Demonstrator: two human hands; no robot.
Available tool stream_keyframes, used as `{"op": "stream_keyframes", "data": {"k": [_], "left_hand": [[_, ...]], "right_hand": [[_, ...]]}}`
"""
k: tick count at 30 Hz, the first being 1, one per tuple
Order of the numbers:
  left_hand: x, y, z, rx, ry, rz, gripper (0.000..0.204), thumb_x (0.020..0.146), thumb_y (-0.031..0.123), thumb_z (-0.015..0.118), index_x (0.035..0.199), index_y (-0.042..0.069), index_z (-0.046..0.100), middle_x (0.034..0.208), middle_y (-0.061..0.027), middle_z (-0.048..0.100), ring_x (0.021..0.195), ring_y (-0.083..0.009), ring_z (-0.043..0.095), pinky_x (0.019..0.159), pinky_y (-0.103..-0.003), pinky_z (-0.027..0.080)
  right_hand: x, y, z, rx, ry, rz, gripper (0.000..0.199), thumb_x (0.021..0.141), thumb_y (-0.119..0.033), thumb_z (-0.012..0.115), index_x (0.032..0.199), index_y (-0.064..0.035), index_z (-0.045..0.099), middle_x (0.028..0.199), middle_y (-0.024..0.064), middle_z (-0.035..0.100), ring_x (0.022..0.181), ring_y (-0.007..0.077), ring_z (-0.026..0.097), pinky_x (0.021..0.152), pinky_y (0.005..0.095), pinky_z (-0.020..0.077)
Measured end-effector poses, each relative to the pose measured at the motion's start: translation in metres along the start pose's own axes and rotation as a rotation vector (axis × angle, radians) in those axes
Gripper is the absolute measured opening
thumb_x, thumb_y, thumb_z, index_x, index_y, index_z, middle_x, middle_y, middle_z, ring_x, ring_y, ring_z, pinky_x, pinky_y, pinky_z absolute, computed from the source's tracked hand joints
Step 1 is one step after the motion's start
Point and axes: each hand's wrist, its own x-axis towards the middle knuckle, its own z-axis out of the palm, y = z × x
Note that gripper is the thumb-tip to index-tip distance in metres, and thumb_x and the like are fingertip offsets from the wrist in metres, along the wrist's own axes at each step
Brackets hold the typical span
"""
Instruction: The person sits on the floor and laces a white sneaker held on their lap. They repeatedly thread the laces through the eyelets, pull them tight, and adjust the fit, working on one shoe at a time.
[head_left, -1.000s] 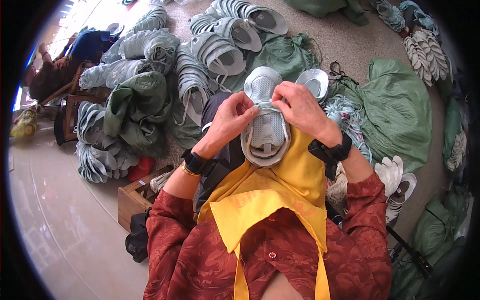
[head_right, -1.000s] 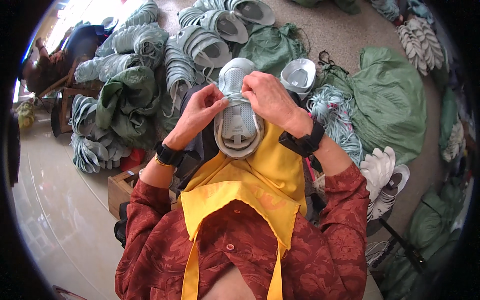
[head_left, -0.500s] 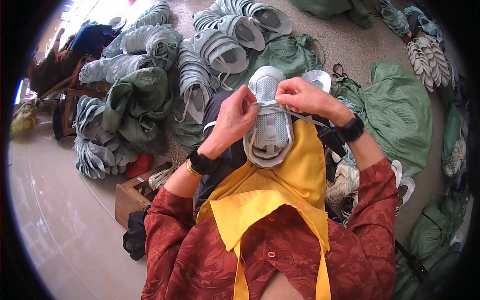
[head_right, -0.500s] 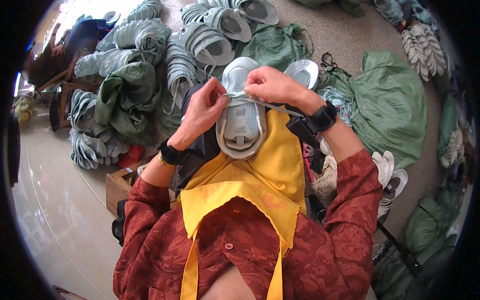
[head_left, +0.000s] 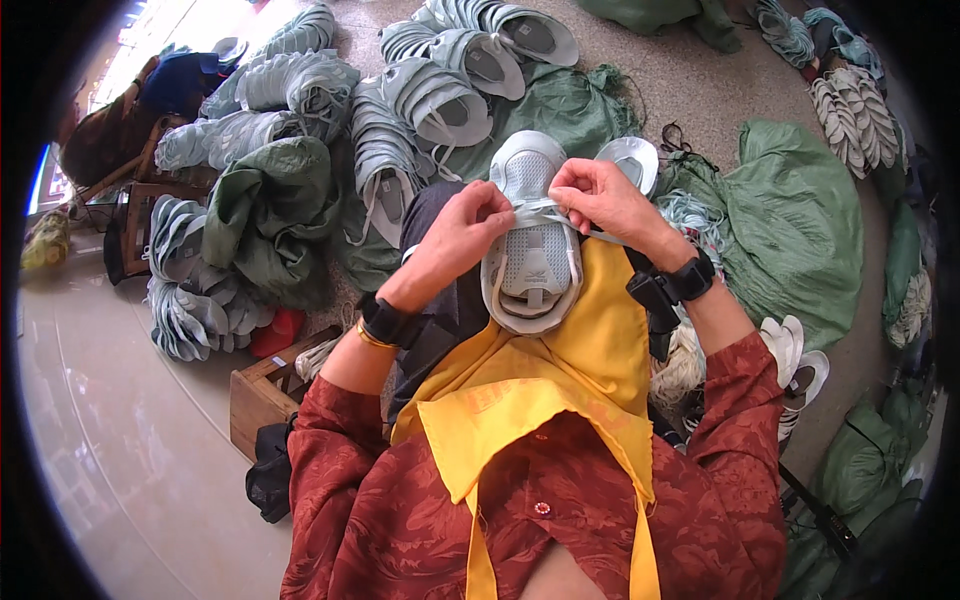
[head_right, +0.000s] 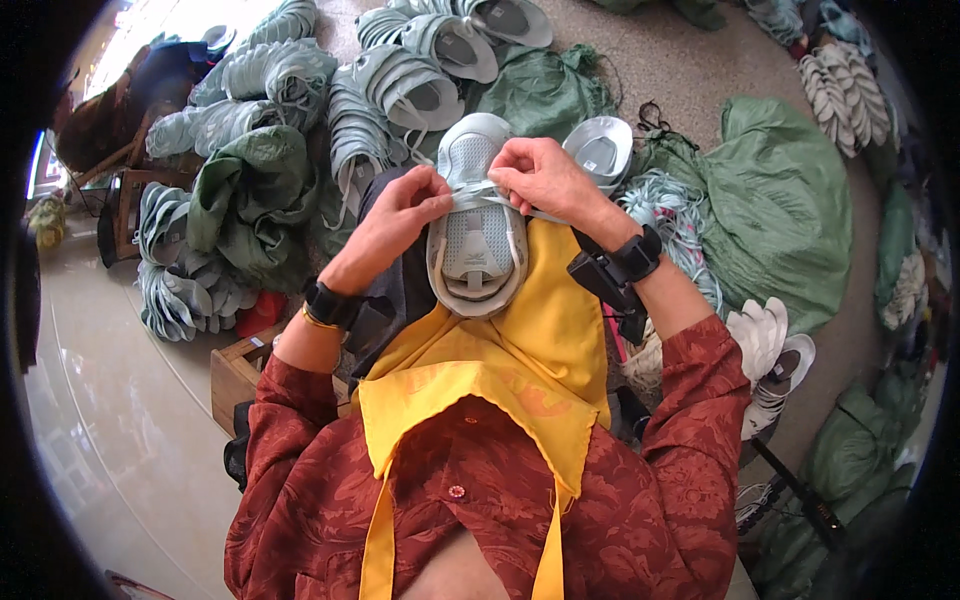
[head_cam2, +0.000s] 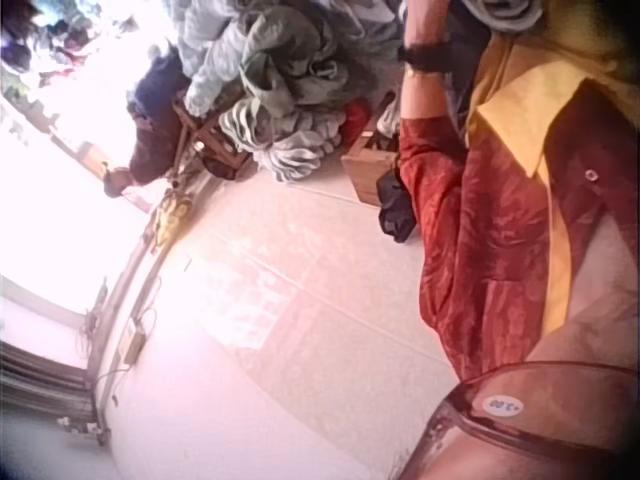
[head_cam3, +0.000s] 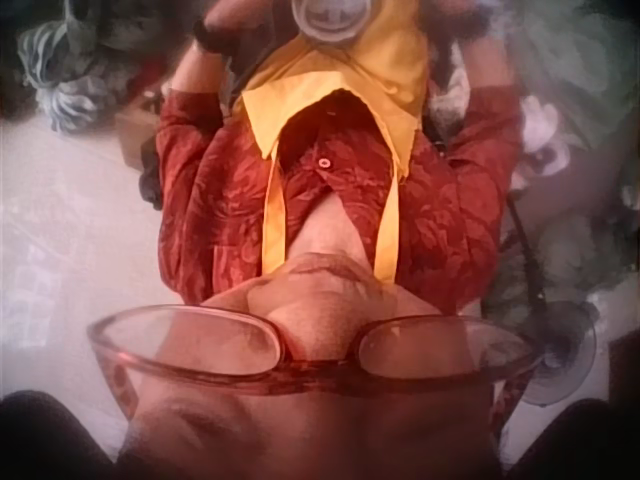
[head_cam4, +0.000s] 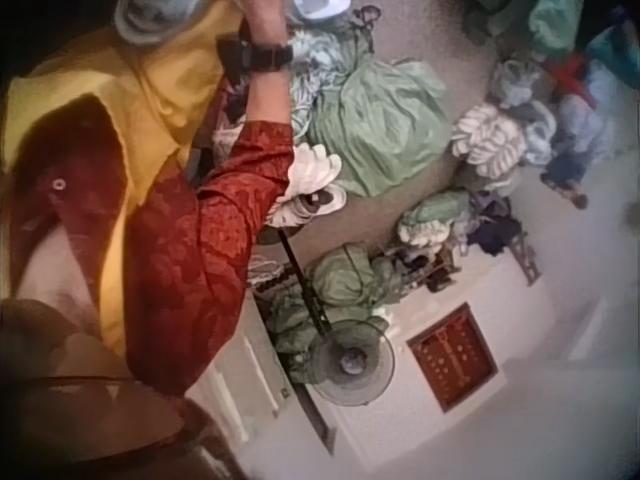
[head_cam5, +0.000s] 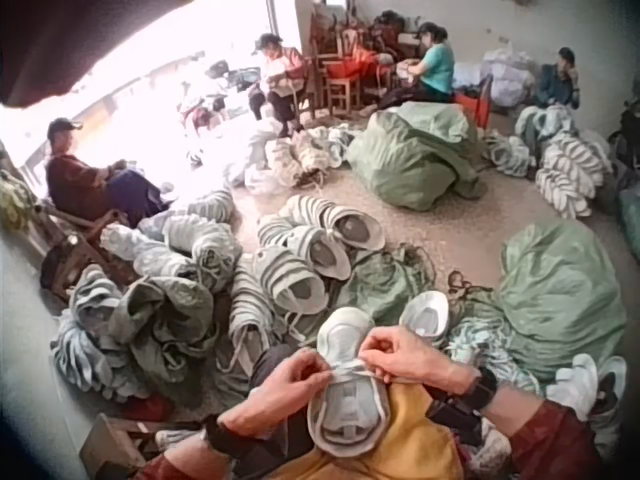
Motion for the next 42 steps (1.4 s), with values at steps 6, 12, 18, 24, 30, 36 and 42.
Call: {"op": "stream_keyframes", "data": {"k": [6,12,18,24,30,36,42], "left_hand": [[0.003,0.005,0.004,0.254,0.051,0.082,0.009,0.088,0.003,0.064,0.091,-0.001,0.057,0.081,-0.0068,0.055,0.072,-0.0155,0.056,0.067,-0.033,0.047],[-0.005,0.014,0.015,0.486,0.326,0.335,0.013,0.088,0.002,0.068,0.093,0.0,0.056,0.079,-0.0088,0.058,0.068,-0.0172,0.058,0.063,-0.03,0.049],[-0.003,0.004,0.01,0.404,0.264,0.263,0.011,0.089,0.003,0.067,0.091,-0.001,0.058,0.081,-0.0103,0.058,0.073,-0.0228,0.059,0.067,-0.034,0.05],[-0.001,0.004,0.002,0.273,0.058,0.151,0.011,0.098,0.007,0.068,0.096,-0.001,0.06,0.089,-0.0005,0.057,0.078,-0.0059,0.056,0.068,-0.024,0.049],[-0.002,0.009,-0.001,0.152,-0.082,0.095,0.014,0.097,0.009,0.068,0.096,0.0,0.058,0.092,0.0003,0.051,0.084,-0.006,0.051,0.074,-0.023,0.045],[0.003,0.019,-0.012,-0.006,-0.181,-0.007,0.018,0.1,0.018,0.063,0.092,0.003,0.055,0.094,0.0019,0.046,0.092,-0.0084,0.044,0.086,-0.024,0.037],[-0.001,0.013,-0.009,-0.128,-0.149,-0.032,0.016,0.1,0.019,0.062,0.092,0.006,0.056,0.095,0.0044,0.048,0.091,-0.007,0.044,0.084,-0.023,0.037]], "right_hand": [[-0.001,0.009,0.004,0.005,0.041,-0.022,0.013,0.101,-0.016,0.066,0.103,-0.003,0.065,0.082,-0.0039,0.062,0.065,0.0021,0.058,0.055,0.0186,0.0497],[-0.006,0.009,0.004,0.044,0.053,-0.021,0.013,0.101,-0.017,0.067,0.103,-0.0037,0.065,0.082,-0.0041,0.062,0.065,0.0019,0.058,0.055,0.0185,0.0495],[-0.005,0.014,0.004,0.08,0.056,-0.031,0.013,0.102,-0.017,0.067,0.103,-0.0038,0.065,0.082,-0.0045,0.062,0.066,0.0017,0.058,0.055,0.018,0.0492],[-0.005,0.015,0.004,0.082,0.066,-0.034,0.014,0.102,-0.017,0.067,0.104,-0.004,0.065,0.082,-0.0047,0.062,0.066,0.0016,0.058,0.056,0.0181,0.0492],[-0.006,0.014,0.005,0.074,0.077,-0.017,0.016,0.102,-0.02,0.067,0.103,-0.0041,0.065,0.083,-0.0051,0.062,0.066,0.0015,0.057,0.056,0.0181,0.0491],[-0.018,0.002,0.007,-0.19,0.199,-0.009,0.023,0.097,-0.02,0.072,0.094,0.0011,0.067,0.077,0.0017,0.068,0.066,0.0063,0.063,0.055,0.0241,0.0506],[-0.045,-0.011,0.002,-0.32,0.123,-0.011,0.023,0.096,-0.018,0.073,0.086,0.0019,0.066,0.07,-0.0024,0.062,0.063,0.0029,0.055,0.055,0.0217,0.0428]]}}
